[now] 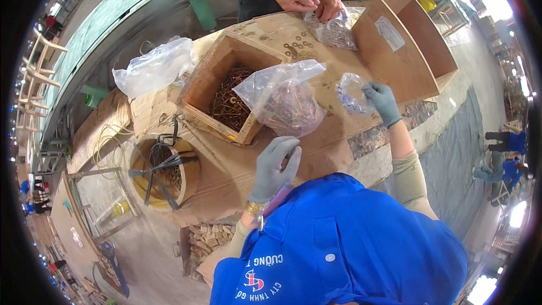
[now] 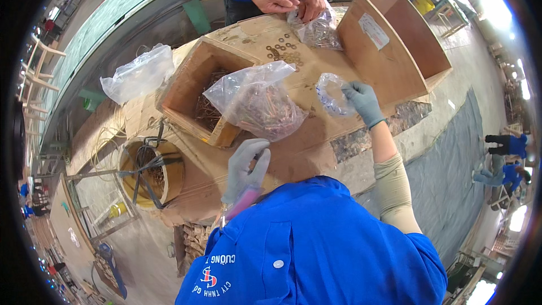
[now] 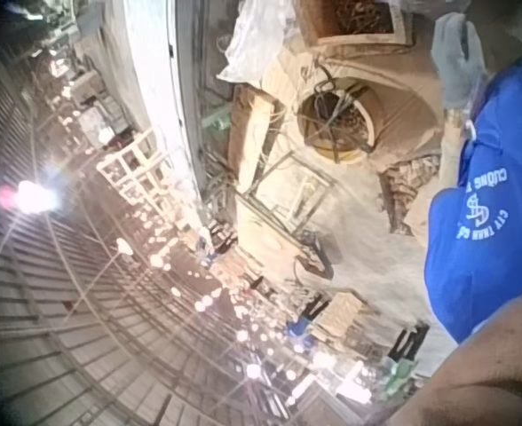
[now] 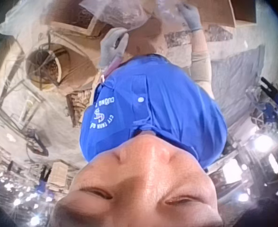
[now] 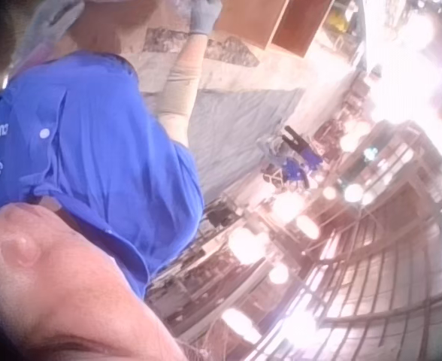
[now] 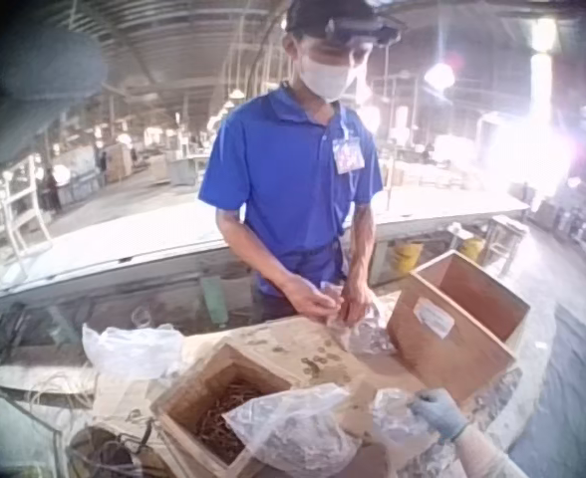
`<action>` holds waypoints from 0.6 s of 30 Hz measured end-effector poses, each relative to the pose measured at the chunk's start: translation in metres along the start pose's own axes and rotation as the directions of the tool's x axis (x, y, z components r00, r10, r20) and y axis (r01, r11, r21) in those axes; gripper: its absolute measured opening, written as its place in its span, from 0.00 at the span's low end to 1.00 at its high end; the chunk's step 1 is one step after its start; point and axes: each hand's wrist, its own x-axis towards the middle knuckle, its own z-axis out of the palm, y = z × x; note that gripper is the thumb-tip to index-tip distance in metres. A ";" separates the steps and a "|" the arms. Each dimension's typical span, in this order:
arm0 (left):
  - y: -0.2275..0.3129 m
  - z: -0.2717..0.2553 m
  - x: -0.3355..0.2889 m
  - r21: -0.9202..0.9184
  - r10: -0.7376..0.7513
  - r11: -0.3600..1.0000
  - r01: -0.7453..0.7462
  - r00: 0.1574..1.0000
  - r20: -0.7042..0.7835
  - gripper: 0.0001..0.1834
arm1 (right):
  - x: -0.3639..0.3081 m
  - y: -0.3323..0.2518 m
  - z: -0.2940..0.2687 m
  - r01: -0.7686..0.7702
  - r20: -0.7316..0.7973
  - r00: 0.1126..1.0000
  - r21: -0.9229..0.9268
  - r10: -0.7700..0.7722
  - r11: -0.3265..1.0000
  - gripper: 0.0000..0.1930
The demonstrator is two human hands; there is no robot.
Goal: The person sorts small metal hardware components, including screws and washers, from plastic bags into wooden boxes. They handle the items by hand, separating them and placing them into designated containers on a workbench.
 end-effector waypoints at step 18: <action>-0.023 0.172 0.062 -0.829 -0.244 -0.312 0.465 0.804 0.543 0.36 | -0.083 -0.029 -0.017 0.289 -0.365 0.891 -0.004 -0.270 0.957 0.12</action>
